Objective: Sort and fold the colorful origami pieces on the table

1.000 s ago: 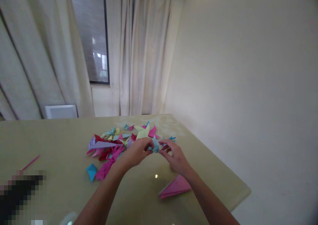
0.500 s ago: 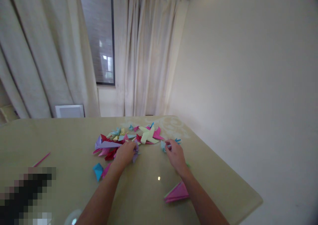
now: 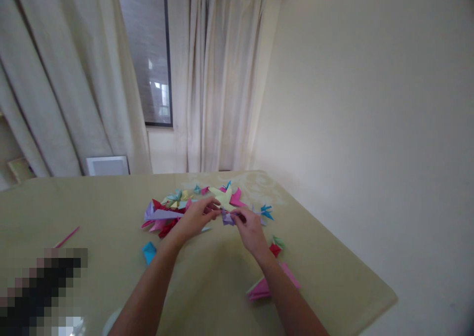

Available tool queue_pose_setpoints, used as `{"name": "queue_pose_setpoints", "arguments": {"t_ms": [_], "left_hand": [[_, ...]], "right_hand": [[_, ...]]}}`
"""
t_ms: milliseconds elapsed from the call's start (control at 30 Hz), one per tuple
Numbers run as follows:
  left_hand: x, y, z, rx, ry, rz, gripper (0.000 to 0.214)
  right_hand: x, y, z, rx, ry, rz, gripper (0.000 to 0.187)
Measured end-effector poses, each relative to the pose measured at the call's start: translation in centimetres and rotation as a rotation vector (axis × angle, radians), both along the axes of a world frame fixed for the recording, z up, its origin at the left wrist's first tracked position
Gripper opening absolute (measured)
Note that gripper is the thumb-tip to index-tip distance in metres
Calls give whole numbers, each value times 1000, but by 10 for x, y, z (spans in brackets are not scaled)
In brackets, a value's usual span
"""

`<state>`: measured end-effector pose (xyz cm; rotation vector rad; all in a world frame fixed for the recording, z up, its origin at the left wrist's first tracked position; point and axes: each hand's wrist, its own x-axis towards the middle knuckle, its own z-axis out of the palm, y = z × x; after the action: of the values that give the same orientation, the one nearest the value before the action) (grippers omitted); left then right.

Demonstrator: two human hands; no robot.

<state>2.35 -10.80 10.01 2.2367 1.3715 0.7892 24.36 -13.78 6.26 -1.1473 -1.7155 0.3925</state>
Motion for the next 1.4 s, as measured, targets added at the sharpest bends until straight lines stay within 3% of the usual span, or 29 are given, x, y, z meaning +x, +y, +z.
{"name": "queue_pose_setpoints", "arguments": {"t_ms": [133,267,400,500,633,733,800,867,933,1000,1067,1133,1200,1300,1400], "left_hand": [[-41,6,-7,0,150,264,23],[-66,8,-28,-93,297,330,12],[-64,10,-42,-156,329,351,6],[-62,12,-35,-149,277,339,5],[-57,9,-10,-123,119,231,21],[-34,2,3,-144,-209,54,32],[-11,-3,5,-176,-384,-113,30],[11,-8,3,-203,-424,-252,24],[22,-8,0,-224,-414,-310,23],[17,-5,-2,-207,-333,-231,30],[-6,0,-3,-155,-124,-37,31],[-36,3,-7,-118,105,165,21],[-63,3,-14,-137,239,285,9],[-81,3,-28,-198,315,350,11],[-78,4,-33,-233,318,316,14]], "right_hand": [[36,13,2,60,-15,-298,28],[64,21,-10,48,-20,-447,36],[71,15,-24,39,16,-420,42],[65,7,-26,26,120,-343,42],[42,-4,-20,-10,228,-217,42],[18,-13,-17,-86,256,-68,39],[6,-17,-18,-148,325,65,43],[-1,-18,-19,-184,393,186,46],[-1,-16,-21,-182,435,235,37],[5,-13,-23,-156,447,182,27],[15,-7,-26,-137,421,93,26],[23,-2,-28,-138,347,10,26],[29,2,-31,-118,251,-85,27],[32,2,-32,-63,159,-197,33],[28,-3,-28,-41,161,-189,35]]}}
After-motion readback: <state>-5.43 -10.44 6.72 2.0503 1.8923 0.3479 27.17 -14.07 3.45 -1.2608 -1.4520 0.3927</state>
